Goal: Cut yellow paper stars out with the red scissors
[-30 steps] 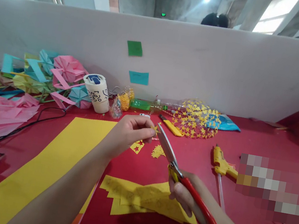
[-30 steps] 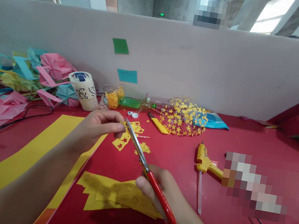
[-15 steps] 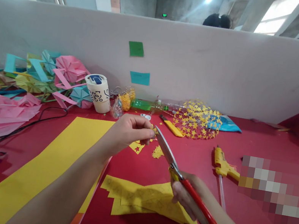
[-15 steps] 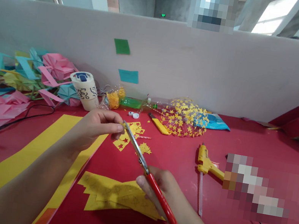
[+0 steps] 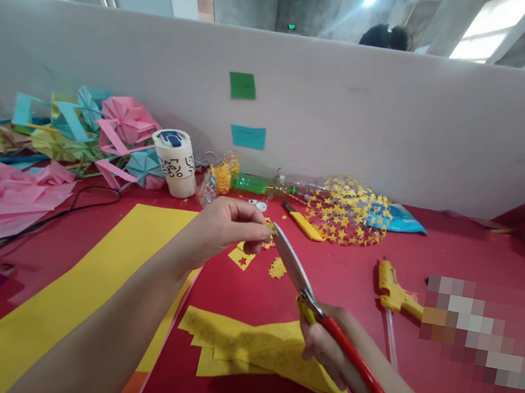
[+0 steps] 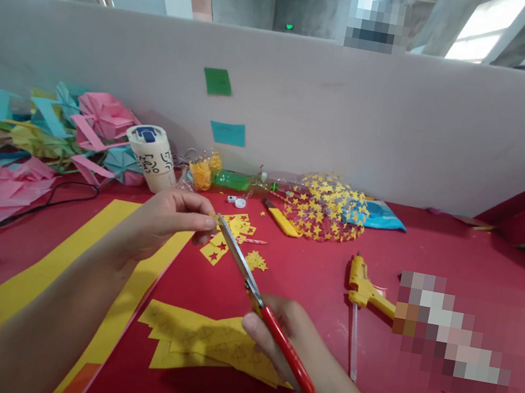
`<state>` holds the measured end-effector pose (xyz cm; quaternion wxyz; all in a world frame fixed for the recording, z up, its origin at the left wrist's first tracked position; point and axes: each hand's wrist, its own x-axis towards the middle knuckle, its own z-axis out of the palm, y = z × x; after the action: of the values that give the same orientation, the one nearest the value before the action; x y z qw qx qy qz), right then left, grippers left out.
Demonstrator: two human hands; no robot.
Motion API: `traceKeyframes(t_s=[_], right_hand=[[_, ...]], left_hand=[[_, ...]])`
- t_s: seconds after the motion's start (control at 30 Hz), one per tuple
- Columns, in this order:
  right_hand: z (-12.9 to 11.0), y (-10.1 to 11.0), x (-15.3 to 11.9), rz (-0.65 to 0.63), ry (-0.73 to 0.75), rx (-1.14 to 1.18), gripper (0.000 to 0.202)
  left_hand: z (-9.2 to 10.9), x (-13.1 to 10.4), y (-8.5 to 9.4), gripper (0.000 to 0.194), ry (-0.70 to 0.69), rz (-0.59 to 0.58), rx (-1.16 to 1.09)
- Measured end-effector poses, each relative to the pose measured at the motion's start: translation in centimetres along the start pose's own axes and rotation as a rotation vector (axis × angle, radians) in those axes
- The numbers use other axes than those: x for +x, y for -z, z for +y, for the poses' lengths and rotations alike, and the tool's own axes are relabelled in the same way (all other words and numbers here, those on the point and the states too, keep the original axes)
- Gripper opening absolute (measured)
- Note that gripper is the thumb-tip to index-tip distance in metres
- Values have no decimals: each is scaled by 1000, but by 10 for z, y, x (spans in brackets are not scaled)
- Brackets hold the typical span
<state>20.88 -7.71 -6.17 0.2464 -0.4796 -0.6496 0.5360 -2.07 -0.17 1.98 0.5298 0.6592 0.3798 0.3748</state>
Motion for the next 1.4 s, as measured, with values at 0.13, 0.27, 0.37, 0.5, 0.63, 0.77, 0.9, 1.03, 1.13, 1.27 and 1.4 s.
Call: traceKeyframes(t_s=[0.13,0.27,0.37,0.5,0.63,0.77,0.9,1.03,1.13,1.27,1.4], right_hand=[[-7,3,-3,-47,101,-31,49],[-18,6,-7,-70,118,-37,51],[-18,6,-7,-73,96,-39,50],[-14,2,-6,-22,27,-13,50],[-13,-2,-5,-4,-36,-12,49],[-15,-2,-5,23,-35,3,48],[-17,-2,-7,3,-35,42,49],[-17,-3,-9,2,-37,47,49],[-15,-4,-10,-10,-45,57,49],[-13,-2,-9,-54,-26,55,49],[-14,0,-11,-48,-28,32,45]], left_hand=[[2,-1,0,15,-45,41,16],[3,-2,-3,15,-62,78,80],[4,-2,-6,14,-60,96,94],[3,-1,-6,14,-66,105,82],[2,0,-4,13,-62,93,69],[2,0,-4,12,-53,83,44],[1,0,-3,12,-64,57,5],[1,1,-1,11,-70,24,-35],[1,1,1,11,-70,7,-53],[-1,1,2,11,-70,-7,-68],[-3,1,4,9,-66,-24,-99]])
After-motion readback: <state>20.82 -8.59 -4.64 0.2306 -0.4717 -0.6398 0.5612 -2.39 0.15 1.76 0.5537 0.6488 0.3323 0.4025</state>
